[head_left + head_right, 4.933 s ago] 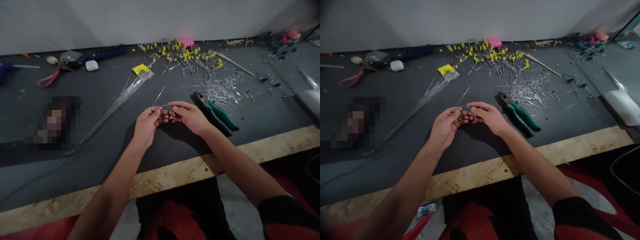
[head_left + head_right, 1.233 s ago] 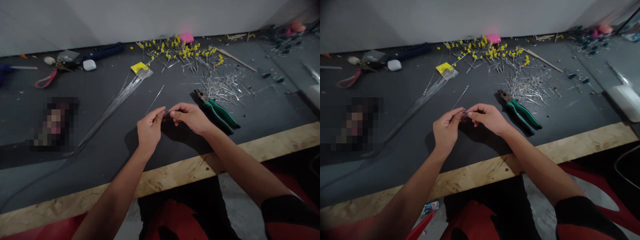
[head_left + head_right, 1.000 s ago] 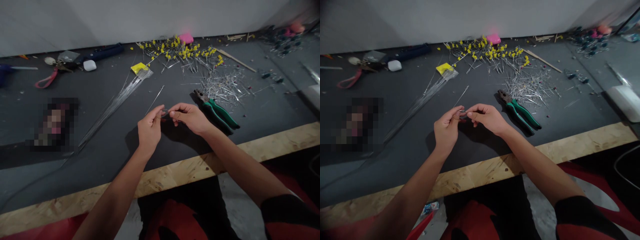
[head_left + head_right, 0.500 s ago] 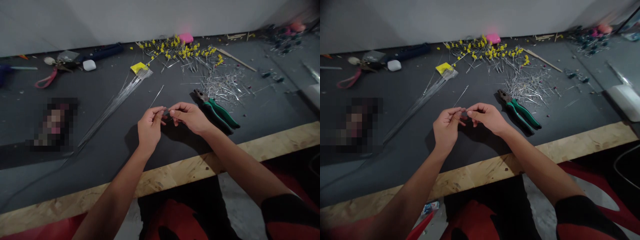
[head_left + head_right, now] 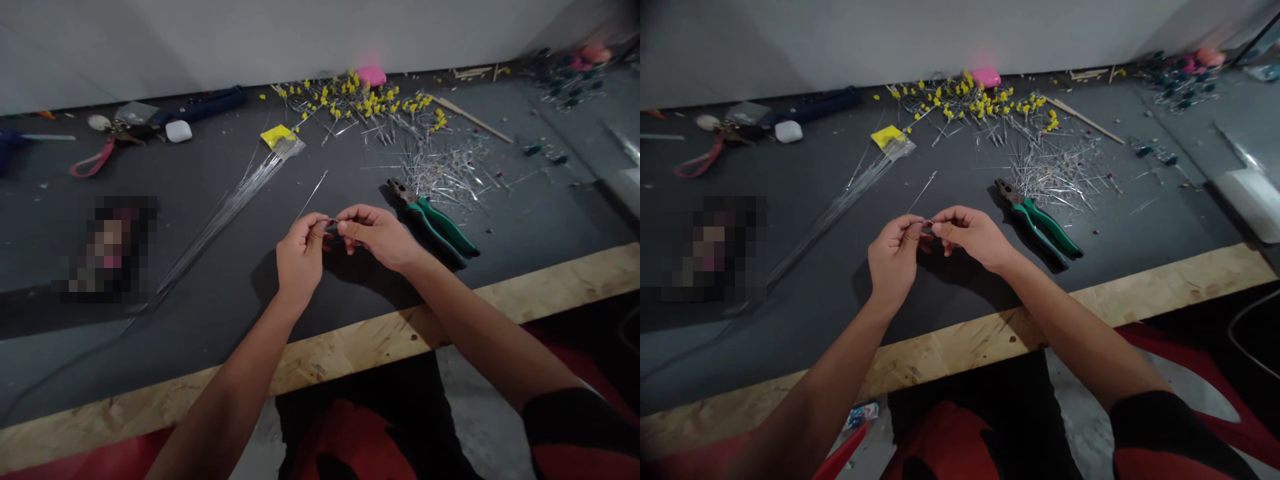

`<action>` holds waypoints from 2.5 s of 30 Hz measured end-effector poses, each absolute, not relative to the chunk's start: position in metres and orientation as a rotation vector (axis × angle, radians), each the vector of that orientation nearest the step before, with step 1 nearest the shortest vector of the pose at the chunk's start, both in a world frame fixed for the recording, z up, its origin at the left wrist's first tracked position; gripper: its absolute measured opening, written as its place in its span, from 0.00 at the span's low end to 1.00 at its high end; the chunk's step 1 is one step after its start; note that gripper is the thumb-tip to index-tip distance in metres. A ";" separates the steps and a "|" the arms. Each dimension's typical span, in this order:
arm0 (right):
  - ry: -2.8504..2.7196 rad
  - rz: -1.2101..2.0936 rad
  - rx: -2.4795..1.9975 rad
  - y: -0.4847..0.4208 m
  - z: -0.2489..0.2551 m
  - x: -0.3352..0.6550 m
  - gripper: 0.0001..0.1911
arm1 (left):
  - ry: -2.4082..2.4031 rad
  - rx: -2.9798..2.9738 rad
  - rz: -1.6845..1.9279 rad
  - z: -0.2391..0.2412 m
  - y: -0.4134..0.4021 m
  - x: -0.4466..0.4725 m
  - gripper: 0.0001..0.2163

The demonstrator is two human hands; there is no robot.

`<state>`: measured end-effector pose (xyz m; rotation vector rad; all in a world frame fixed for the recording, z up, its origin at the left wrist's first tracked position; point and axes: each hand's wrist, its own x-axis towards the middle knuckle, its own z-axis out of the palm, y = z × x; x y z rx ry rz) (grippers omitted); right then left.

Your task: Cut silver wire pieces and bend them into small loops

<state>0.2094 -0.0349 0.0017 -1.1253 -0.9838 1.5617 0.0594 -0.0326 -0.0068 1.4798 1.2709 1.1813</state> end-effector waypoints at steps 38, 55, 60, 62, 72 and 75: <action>-1.379 0.960 -1.363 -0.021 -0.011 0.199 0.05 | 1.154 2.308 0.521 0.023 0.119 0.121 0.11; -1.367 1.022 -1.299 -0.018 -0.008 0.198 0.04 | 1.009 2.837 -0.380 0.035 0.164 0.224 0.13; -1.378 1.012 -1.287 -0.019 -0.007 0.199 0.05 | 1.008 2.841 -0.454 0.038 0.158 0.225 0.15; -1.382 1.005 -1.279 -0.018 -0.008 0.199 0.05 | 0.985 2.870 -0.433 0.034 0.159 0.224 0.15; -1.280 1.065 -1.260 -0.018 -0.013 0.198 0.05 | 0.982 2.830 -0.245 0.028 0.164 0.212 0.12; -1.191 1.126 -1.244 -0.017 -0.013 0.200 0.06 | 1.078 2.688 0.015 0.038 0.164 0.189 0.07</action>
